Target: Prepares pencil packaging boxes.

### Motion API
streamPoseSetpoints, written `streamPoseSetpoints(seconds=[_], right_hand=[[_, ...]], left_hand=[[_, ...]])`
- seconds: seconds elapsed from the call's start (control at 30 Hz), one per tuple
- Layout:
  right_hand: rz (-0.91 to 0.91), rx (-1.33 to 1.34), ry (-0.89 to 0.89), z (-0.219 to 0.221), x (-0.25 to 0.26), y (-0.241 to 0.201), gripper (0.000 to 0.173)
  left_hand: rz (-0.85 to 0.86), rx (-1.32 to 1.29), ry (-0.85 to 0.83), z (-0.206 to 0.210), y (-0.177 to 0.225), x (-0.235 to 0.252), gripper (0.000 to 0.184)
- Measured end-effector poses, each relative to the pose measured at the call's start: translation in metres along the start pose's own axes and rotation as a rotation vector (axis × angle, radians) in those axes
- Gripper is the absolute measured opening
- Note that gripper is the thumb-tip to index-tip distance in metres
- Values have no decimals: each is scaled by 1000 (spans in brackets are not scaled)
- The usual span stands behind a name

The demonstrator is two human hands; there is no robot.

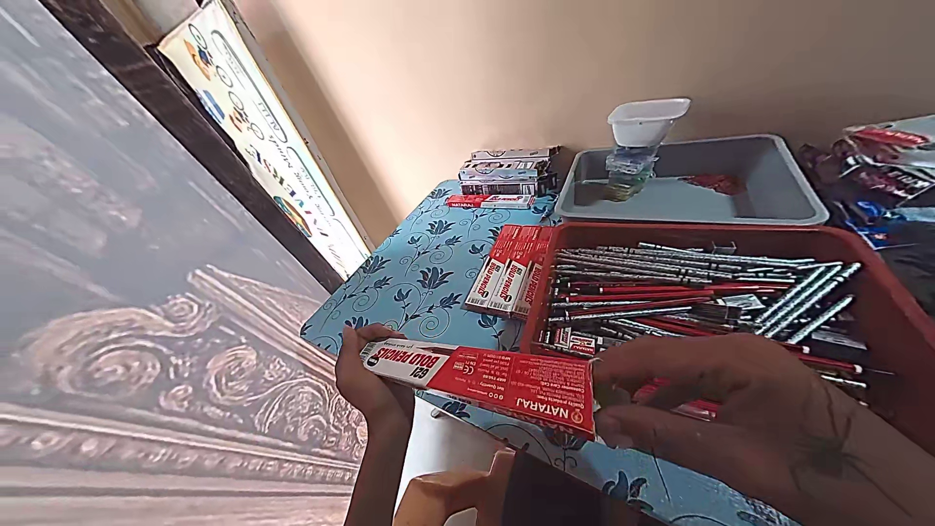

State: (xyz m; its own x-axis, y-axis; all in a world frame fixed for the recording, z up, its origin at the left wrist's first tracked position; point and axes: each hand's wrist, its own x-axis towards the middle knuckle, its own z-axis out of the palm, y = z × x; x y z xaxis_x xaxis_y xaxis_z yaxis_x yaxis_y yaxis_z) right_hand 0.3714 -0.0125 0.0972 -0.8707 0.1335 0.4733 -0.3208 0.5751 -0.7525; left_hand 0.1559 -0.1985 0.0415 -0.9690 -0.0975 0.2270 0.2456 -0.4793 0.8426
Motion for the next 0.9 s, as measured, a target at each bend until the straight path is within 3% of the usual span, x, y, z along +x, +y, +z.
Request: streamPoseSetpoints(seconds=[0.23, 0.4, 0.9], right_hand=[[-84, 72, 206, 13, 2, 3, 15], [-130, 83, 197, 15, 2, 5, 16], [-172, 34, 122, 17, 2, 15, 47]], left_hand=[[97, -111, -35, -3, -6, -2, 66], [136, -140, -53, -6, -7, -1, 68], [73, -96, 3, -4, -12, 3, 66]])
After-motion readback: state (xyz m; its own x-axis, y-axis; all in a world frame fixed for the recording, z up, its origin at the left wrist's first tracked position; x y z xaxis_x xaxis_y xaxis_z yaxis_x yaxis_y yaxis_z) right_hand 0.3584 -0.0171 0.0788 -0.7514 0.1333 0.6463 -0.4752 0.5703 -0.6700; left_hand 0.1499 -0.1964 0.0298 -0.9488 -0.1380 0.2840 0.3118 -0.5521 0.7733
